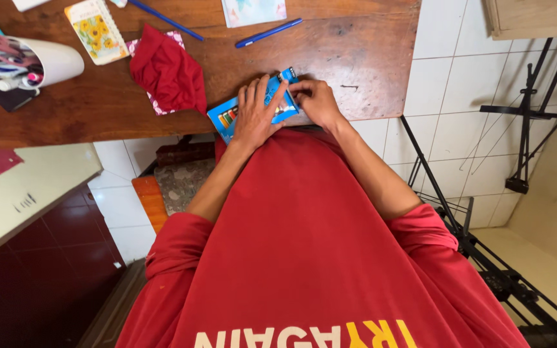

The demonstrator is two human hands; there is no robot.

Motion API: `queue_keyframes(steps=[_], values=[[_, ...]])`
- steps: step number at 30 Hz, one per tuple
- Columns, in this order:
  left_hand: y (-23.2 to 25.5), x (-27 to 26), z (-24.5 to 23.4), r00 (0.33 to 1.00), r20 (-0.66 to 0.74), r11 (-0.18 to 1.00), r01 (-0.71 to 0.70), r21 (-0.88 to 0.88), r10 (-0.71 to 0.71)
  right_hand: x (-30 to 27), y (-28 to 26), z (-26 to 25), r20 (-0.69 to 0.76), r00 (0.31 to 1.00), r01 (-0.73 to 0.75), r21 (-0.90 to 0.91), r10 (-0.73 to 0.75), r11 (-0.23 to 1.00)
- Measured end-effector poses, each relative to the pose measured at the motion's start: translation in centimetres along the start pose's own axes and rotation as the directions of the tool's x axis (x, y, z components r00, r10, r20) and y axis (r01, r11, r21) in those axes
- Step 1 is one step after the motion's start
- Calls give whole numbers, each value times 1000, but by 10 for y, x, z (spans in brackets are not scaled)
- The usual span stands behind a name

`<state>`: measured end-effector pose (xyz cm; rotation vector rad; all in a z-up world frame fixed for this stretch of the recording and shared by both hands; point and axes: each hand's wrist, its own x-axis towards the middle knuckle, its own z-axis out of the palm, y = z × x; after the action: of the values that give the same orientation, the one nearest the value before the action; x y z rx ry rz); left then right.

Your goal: The person organizes stationery items on a wooden table. They place colored pencils into a clear plastic sleeve, arrange pens and markers in a metal tin, and move a pen holder and other items to tidy the workspace.

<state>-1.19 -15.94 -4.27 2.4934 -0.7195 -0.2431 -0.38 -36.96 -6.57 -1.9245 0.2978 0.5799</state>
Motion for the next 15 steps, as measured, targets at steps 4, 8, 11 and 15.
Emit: queue_keyframes(steps=[4, 8, 11, 15], values=[[2, 6, -6, 998, 18, 997, 61, -38, -60, 3, -5, -6, -84, 994, 83, 117, -74, 990], [-1, 3, -4, 995, -94, 1000, 11, -10, -12, -3, -12, -9, -157, 987, 26, 10, -24, 1000], [2, 7, 4, 993, -109, 999, 48, -8, -49, -13, -14, -11, -164, 986, 25, -113, -43, 993], [0, 23, 5, 959, -22, 952, 276, -129, -281, -12, -16, -7, -171, 984, 18, -158, -45, 987]])
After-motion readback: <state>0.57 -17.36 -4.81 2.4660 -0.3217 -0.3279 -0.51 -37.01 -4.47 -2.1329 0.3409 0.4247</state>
